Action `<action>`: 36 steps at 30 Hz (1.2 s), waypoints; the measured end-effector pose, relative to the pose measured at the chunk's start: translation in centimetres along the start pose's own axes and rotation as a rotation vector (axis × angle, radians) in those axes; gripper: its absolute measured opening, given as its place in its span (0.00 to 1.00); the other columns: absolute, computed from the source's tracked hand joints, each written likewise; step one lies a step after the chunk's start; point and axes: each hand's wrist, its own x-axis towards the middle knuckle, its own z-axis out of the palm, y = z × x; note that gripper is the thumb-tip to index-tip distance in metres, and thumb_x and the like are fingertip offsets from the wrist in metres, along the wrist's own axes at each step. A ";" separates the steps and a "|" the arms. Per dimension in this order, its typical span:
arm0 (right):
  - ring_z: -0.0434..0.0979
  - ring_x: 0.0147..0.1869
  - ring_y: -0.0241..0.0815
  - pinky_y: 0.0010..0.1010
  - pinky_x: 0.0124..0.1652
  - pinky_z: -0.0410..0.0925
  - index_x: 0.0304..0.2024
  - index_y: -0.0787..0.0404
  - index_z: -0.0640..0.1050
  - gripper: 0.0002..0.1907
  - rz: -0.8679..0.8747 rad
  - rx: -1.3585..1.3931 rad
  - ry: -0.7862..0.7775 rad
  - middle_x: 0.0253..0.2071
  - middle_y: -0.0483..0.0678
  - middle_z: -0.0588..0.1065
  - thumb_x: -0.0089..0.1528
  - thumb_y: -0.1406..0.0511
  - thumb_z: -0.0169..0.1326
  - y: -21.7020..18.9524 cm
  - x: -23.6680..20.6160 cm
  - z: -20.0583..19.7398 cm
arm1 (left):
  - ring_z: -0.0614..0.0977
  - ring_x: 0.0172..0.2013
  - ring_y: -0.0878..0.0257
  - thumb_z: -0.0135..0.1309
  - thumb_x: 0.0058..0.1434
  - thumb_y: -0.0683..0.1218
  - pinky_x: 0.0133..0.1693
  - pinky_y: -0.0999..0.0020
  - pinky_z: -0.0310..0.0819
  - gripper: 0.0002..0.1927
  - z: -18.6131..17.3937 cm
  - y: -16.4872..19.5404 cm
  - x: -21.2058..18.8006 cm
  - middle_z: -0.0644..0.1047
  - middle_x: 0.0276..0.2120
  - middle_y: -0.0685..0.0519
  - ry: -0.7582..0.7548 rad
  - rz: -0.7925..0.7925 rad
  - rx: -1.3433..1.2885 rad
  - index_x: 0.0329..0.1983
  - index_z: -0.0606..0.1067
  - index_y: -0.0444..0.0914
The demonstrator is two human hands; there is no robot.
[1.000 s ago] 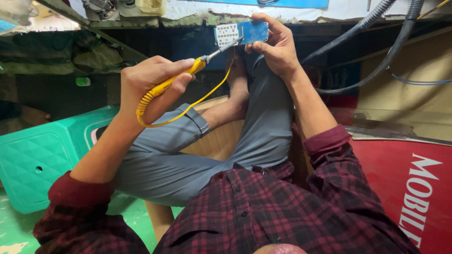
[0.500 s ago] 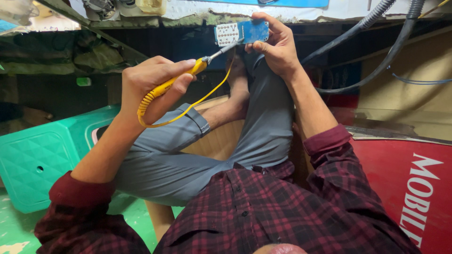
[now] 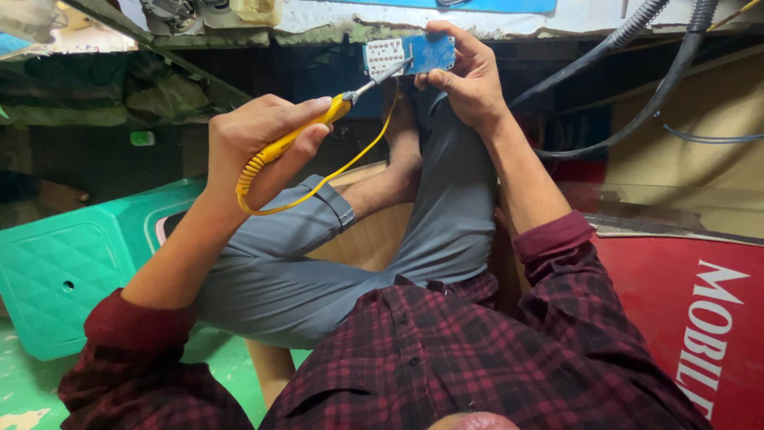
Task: The person sits cross-legged on the floor holding a mobile phone keypad board and uses a soldering iron to solder points on the board, working over their lap. They reposition and turn the board repeatedly and later solder a second phone board, touching the iron tip to the board's contacts.
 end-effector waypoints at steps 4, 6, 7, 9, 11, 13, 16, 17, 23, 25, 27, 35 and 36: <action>0.81 0.48 0.38 0.27 0.50 0.76 0.70 0.61 0.71 0.32 0.005 0.008 -0.001 0.50 0.50 0.79 0.65 0.69 0.68 0.1 0.0 0.1 | 0.83 0.37 0.58 0.63 0.70 0.40 0.40 0.68 0.75 0.15 0.1 -0.2 -0.1 0.81 0.37 0.46 0.013 0.007 0.014 0.59 0.79 0.36; 0.81 0.47 0.38 0.28 0.50 0.76 0.70 0.61 0.71 0.32 0.010 0.014 0.000 0.49 0.50 0.79 0.65 0.70 0.68 0.1 0.0 0.2 | 0.83 0.37 0.58 0.63 0.70 0.40 0.39 0.69 0.75 0.15 0.2 -0.3 -0.1 0.81 0.38 0.46 0.017 -0.003 0.028 0.59 0.79 0.36; 0.81 0.47 0.38 0.27 0.50 0.76 0.70 0.61 0.71 0.32 0.010 0.020 0.000 0.49 0.50 0.79 0.65 0.70 0.68 0.1 0.0 0.2 | 0.84 0.37 0.58 0.63 0.70 0.40 0.39 0.69 0.75 0.15 0.2 -0.3 -0.1 0.81 0.38 0.46 0.018 -0.004 0.026 0.59 0.79 0.36; 0.81 0.47 0.38 0.28 0.50 0.76 0.70 0.61 0.71 0.32 0.007 0.025 0.001 0.49 0.50 0.79 0.65 0.70 0.68 0.1 0.1 0.2 | 0.84 0.37 0.58 0.63 0.71 0.40 0.40 0.69 0.75 0.15 0.2 -0.3 -0.2 0.81 0.39 0.46 0.018 -0.007 0.023 0.60 0.79 0.37; 0.81 0.48 0.38 0.28 0.50 0.76 0.70 0.61 0.71 0.32 0.000 0.026 0.003 0.50 0.50 0.78 0.65 0.70 0.68 0.2 0.1 0.3 | 0.84 0.37 0.58 0.63 0.71 0.40 0.40 0.69 0.76 0.15 0.2 -0.3 -0.2 0.81 0.39 0.46 0.022 -0.013 0.021 0.60 0.79 0.37; 0.81 0.47 0.38 0.28 0.49 0.76 0.70 0.62 0.71 0.32 0.000 0.024 0.005 0.52 0.50 0.79 0.65 0.70 0.68 0.2 0.2 0.3 | 0.83 0.38 0.57 0.63 0.71 0.40 0.40 0.68 0.76 0.15 0.2 -0.4 -0.1 0.81 0.39 0.46 0.023 -0.014 0.021 0.60 0.79 0.37; 0.81 0.47 0.39 0.28 0.49 0.76 0.70 0.62 0.71 0.32 0.003 0.029 0.006 0.53 0.50 0.79 0.65 0.70 0.68 0.2 0.2 0.3 | 0.83 0.38 0.57 0.63 0.71 0.41 0.41 0.68 0.76 0.16 0.2 -0.4 -0.2 0.81 0.39 0.46 0.020 -0.013 0.021 0.60 0.79 0.37; 0.81 0.47 0.39 0.28 0.49 0.76 0.70 0.62 0.71 0.32 0.004 0.032 0.007 0.53 0.50 0.79 0.65 0.70 0.68 0.2 0.2 0.3 | 0.83 0.38 0.57 0.63 0.71 0.41 0.41 0.68 0.76 0.16 0.2 -0.3 -0.2 0.81 0.39 0.46 0.021 -0.015 0.020 0.60 0.79 0.37; 0.81 0.47 0.38 0.27 0.50 0.75 0.70 0.62 0.70 0.33 0.008 0.014 -0.007 0.51 0.49 0.79 0.65 0.69 0.68 0.3 0.0 0.2 | 0.83 0.38 0.57 0.63 0.71 0.40 0.41 0.67 0.76 0.16 0.2 -0.4 -0.2 0.81 0.39 0.46 0.028 -0.018 0.028 0.61 0.78 0.37; 0.81 0.47 0.38 0.27 0.50 0.75 0.70 0.61 0.71 0.33 0.007 0.008 -0.009 0.49 0.49 0.79 0.65 0.69 0.68 0.3 0.0 0.2 | 0.84 0.39 0.57 0.62 0.71 0.40 0.42 0.68 0.76 0.16 0.2 -0.5 -0.2 0.82 0.40 0.46 0.025 -0.016 0.033 0.61 0.78 0.37; 0.81 0.47 0.38 0.27 0.50 0.75 0.70 0.61 0.71 0.33 0.006 0.006 -0.009 0.49 0.49 0.79 0.65 0.69 0.68 0.3 0.0 0.1 | 0.85 0.40 0.57 0.62 0.71 0.40 0.43 0.68 0.77 0.16 0.1 -0.5 -0.2 0.82 0.41 0.47 0.025 -0.001 0.047 0.61 0.78 0.37; 0.81 0.47 0.39 0.27 0.49 0.75 0.70 0.62 0.70 0.33 0.009 0.014 -0.001 0.51 0.50 0.79 0.64 0.69 0.68 0.4 0.1 -0.2 | 0.84 0.39 0.56 0.62 0.71 0.40 0.42 0.68 0.76 0.16 0.1 -0.2 0.0 0.82 0.40 0.45 0.021 -0.017 0.016 0.61 0.78 0.36; 0.81 0.47 0.39 0.27 0.49 0.75 0.70 0.63 0.70 0.33 0.014 0.026 0.006 0.51 0.50 0.79 0.64 0.69 0.68 0.4 0.0 -0.2 | 0.84 0.38 0.56 0.62 0.70 0.40 0.41 0.68 0.76 0.16 0.1 -0.1 0.0 0.82 0.39 0.45 0.021 -0.020 0.023 0.60 0.78 0.36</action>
